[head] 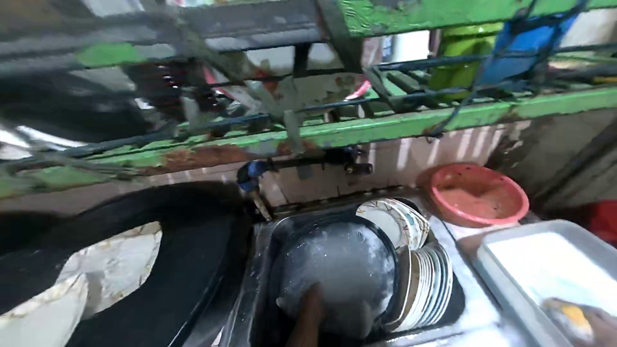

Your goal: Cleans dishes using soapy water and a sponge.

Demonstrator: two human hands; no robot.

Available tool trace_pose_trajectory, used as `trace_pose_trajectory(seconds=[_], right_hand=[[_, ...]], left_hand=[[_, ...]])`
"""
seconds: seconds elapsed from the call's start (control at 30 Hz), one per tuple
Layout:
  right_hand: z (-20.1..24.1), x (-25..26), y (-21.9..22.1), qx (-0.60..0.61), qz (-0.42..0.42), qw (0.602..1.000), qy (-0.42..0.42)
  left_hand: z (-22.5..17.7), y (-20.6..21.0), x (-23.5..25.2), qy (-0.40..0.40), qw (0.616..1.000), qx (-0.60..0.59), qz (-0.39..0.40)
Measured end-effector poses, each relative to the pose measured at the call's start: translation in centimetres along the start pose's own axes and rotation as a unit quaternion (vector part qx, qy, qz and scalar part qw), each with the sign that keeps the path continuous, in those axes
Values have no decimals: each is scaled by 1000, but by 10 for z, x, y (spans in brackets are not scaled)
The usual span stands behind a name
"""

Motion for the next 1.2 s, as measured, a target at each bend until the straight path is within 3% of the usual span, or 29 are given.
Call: trace_pose_trajectory(seconds=[0.07,0.13,0.27,0.4,0.47,0.5,0.57,0.73,0.83,0.93,1.1,1.2], right_hand=[[0,2,4,-2,1,1000,23],[11,3,0,-5,18,998,59],[23,3,-3,-12,44,997,57],[41,-2,-9,-12,72,995,67],[39,-2,-5,-9,71,995,66],[34,-1,-3,-11,67,996,66],[23,3,3,-13,67,996,58],[8,6,16,-49,83,994,44],[9,6,17,-65,100,992,52],[15,5,18,-77,103,991,36],[37,-4,13,-65,113,991,-9],[36,-1,12,-20,124,992,4]], left_hand=[[11,-6,2,-72,962,-264,0],[12,-8,11,-110,912,-394,10],[-6,-47,4,-22,927,-374,-17],[-58,-72,-23,-5,870,-492,-26],[-56,-73,-28,-4,911,-397,-109],[-50,-68,-27,-1,934,-325,-148],[-36,-41,-20,-20,949,-285,-135],[-29,40,5,-54,869,-491,-36],[-34,46,6,-47,912,-397,-86],[-31,5,-3,5,933,-329,-147],[-85,-135,-84,165,905,-316,-234],[-93,-225,-152,216,860,-343,-309]])
Point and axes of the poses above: each hand's wrist, its own x-axis towards the middle knuckle, its own y-axis out of the palm, z = x × y, the point moved 9 cm from there along x, towards the middle knuckle, and after that the axes turned 3 degrees about -y, right-handed, at the moved point
